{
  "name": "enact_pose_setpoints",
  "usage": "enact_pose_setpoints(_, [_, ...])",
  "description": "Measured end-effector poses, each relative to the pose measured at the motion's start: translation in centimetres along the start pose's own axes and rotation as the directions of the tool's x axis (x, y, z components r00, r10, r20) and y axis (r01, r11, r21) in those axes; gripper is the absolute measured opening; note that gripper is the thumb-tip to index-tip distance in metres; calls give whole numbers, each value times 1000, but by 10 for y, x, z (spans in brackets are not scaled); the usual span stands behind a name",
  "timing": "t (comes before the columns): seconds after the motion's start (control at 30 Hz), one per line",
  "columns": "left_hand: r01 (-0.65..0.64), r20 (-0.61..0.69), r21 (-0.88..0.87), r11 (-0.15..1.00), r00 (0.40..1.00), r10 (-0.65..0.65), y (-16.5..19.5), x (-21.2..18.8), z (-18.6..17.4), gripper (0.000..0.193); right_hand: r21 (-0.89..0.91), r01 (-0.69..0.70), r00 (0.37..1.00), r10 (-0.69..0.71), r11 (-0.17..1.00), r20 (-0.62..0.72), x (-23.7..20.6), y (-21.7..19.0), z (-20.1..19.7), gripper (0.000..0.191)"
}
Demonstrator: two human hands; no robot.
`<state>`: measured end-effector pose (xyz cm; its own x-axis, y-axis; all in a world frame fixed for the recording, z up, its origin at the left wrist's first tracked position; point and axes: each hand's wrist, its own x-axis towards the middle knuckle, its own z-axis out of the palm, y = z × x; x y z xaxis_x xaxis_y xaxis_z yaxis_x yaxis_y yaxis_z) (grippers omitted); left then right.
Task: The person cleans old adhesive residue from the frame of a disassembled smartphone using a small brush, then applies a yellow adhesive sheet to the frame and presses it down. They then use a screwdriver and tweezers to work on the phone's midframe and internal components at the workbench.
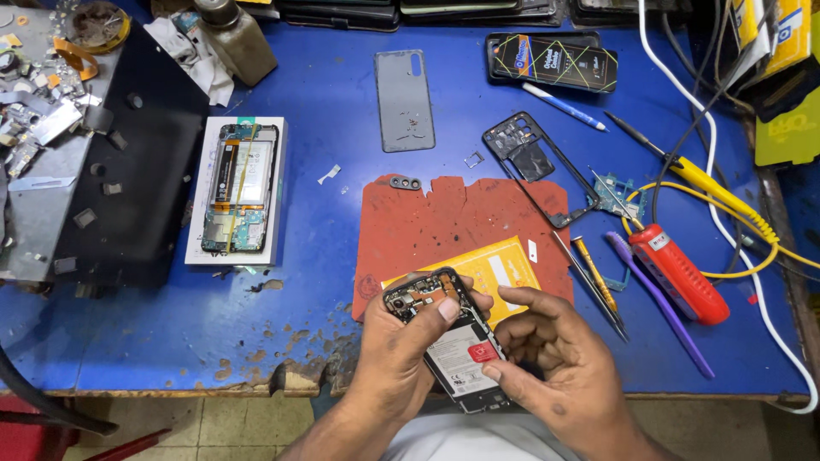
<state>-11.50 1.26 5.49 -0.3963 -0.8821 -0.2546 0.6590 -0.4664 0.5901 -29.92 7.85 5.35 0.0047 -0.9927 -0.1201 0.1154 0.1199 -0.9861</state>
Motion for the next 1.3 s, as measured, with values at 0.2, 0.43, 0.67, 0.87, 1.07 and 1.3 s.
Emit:
enact_pose_setpoints(0.2, [-14,-40,9,1000,999,15,-3,-2,0,28,-16,5,1000,-5,1000,8,-1,4,0,76])
enact_pose_setpoints(0.43, [0,-63,11,1000,998,1,-2,-2,1,25,-1,-16,1000,16,1000,25,1,6,0,74])
enact_pose_setpoints(0.67, [-24,-107,64,998,994,31,-4,-1,3,21,-68,-24,1000,23,997,-8,2,3,6,71])
enact_pose_setpoints(0.87, [-92,-201,-39,995,976,82,-6,3,8,25,-782,478,825,-511,400,243,4,0,18,89])
enact_pose_setpoints(1.07, [-170,100,-221,960,976,195,5,0,13,69,-755,386,891,-426,530,157,6,1,15,74])
enact_pose_setpoints(1.3, [-164,224,-202,966,952,208,12,7,1,59,240,-118,953,42,964,298,11,1,-7,64])
